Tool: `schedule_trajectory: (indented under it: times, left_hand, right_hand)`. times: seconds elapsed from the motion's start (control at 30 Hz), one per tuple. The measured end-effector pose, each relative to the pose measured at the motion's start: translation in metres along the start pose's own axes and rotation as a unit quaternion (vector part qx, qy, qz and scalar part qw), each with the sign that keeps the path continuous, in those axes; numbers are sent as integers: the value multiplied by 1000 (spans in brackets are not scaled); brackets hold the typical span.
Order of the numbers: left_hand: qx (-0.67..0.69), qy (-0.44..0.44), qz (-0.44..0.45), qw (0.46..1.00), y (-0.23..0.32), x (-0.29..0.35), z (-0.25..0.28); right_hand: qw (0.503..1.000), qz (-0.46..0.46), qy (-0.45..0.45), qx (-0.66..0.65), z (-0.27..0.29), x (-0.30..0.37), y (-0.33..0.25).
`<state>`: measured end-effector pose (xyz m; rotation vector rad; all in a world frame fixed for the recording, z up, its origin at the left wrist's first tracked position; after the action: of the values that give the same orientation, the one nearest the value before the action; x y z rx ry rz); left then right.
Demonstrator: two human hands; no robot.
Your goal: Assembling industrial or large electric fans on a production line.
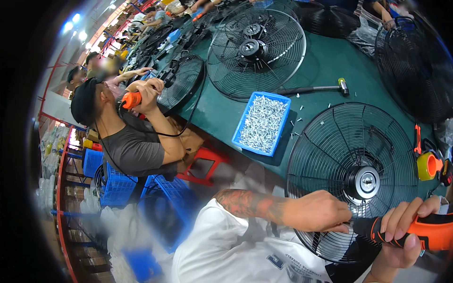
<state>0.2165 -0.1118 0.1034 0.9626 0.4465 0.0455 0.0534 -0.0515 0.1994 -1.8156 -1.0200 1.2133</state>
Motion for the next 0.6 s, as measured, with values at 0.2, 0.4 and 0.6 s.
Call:
schedule_trajectory:
  times: [0.2, 0.4, 0.6]
  left_hand:
    - [-168, 246, 138, 944, -55, 18, 110]
    - [-118, 314, 267, 903, -121, 60, 127]
    - [-34, 305, 268, 913, -115, 49, 120]
  right_hand:
    - [997, 53, 8, 59, 22, -35, -19]
    - [979, 156, 48, 126, 29, -92, 28]
    - [974, 62, 34, 216, 36, -98, 52]
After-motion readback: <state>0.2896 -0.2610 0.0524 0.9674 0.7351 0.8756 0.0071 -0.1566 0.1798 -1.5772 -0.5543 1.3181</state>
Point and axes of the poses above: each hand's wrist, its own x-axis away from the middle knuckle, its own z-axis out of the back of the hand, y = z × x, the point moved 5 cm from there along -x, towards the middle knuckle, and after that the axes turned 4 degrees about x, right-handed, at the moved point
